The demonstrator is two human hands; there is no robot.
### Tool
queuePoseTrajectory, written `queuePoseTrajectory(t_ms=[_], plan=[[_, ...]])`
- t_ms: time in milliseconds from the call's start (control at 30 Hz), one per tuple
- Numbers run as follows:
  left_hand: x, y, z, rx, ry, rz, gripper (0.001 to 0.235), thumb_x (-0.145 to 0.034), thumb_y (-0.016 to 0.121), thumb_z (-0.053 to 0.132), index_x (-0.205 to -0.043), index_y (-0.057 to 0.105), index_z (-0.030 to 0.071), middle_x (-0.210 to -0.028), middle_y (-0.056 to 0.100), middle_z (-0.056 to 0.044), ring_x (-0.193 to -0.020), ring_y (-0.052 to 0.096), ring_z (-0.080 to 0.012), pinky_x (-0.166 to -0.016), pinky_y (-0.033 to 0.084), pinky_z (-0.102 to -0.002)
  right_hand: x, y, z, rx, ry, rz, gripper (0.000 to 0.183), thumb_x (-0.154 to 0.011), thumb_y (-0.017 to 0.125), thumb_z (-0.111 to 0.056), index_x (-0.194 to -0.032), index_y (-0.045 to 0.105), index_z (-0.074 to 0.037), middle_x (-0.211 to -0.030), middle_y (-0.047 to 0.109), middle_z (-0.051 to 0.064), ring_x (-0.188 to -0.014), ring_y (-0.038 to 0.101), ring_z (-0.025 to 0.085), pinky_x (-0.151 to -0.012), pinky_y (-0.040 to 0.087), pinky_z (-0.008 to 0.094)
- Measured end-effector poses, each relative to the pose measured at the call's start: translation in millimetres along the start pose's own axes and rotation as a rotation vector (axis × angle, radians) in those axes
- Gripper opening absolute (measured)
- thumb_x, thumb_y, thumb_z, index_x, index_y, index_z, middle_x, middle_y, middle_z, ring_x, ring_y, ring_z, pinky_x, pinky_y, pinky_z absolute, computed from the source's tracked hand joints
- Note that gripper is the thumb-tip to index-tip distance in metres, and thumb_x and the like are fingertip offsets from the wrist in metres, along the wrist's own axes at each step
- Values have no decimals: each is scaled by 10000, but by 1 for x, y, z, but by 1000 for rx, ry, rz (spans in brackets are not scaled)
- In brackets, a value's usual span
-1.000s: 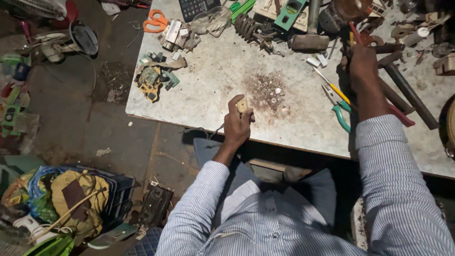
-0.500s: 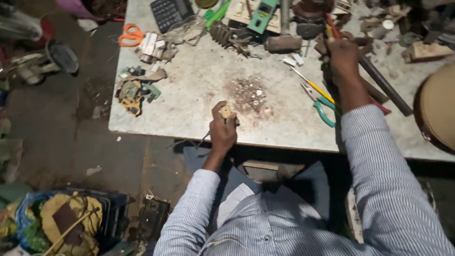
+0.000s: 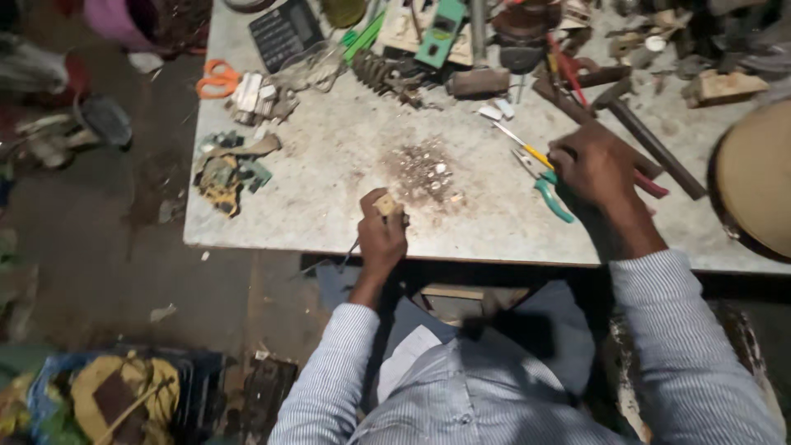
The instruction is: The person uses pliers and a screwdriver to disassemble and reassemble small electrical components on a cluttered workbench. They manipulate wires and plastic housings, occasionally wiping the surface with a cloth.
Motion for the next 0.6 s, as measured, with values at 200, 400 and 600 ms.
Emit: queuePoseTrajectory(t_ms=[200, 400, 600], plan=[[1, 0, 5, -159, 18, 10, 309, -1017, 616, 203, -1260, 498, 51, -745, 705, -154, -653, 711, -298, -577, 534, -404, 0, 17, -12, 331, -76, -99, 124, -885, 733, -216, -906, 766, -98, -925, 690, 145, -812, 684, 365, -679, 539, 488], [4, -5, 17, -68, 175, 48, 241, -1024, 595, 112, -1263, 582, 82, -854, 706, -130, -748, 732, -265, -651, 582, -395, -3, 18, -12, 527, -117, 38, 205, -848, 729, -161, -980, 677, -12, -944, 678, 191, -798, 682, 360, -667, 541, 481], [36, 0, 57, -57, 228, -115, 363, -906, 579, 1, -1204, 716, 157, -955, 668, -135, -773, 705, -265, -803, 611, -382, 47, -59, -36, 182, -22, 397, 107, -1049, 624, -12, -1132, 557, -15, -954, 658, 179, -817, 666, 341, -701, 526, 448]])
Point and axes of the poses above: each hand's wrist, its own x-axis away from the middle knuckle, its own y-axis out of the palm, z = x × y, the point moved 1 cm from there along -x, towards the middle knuckle
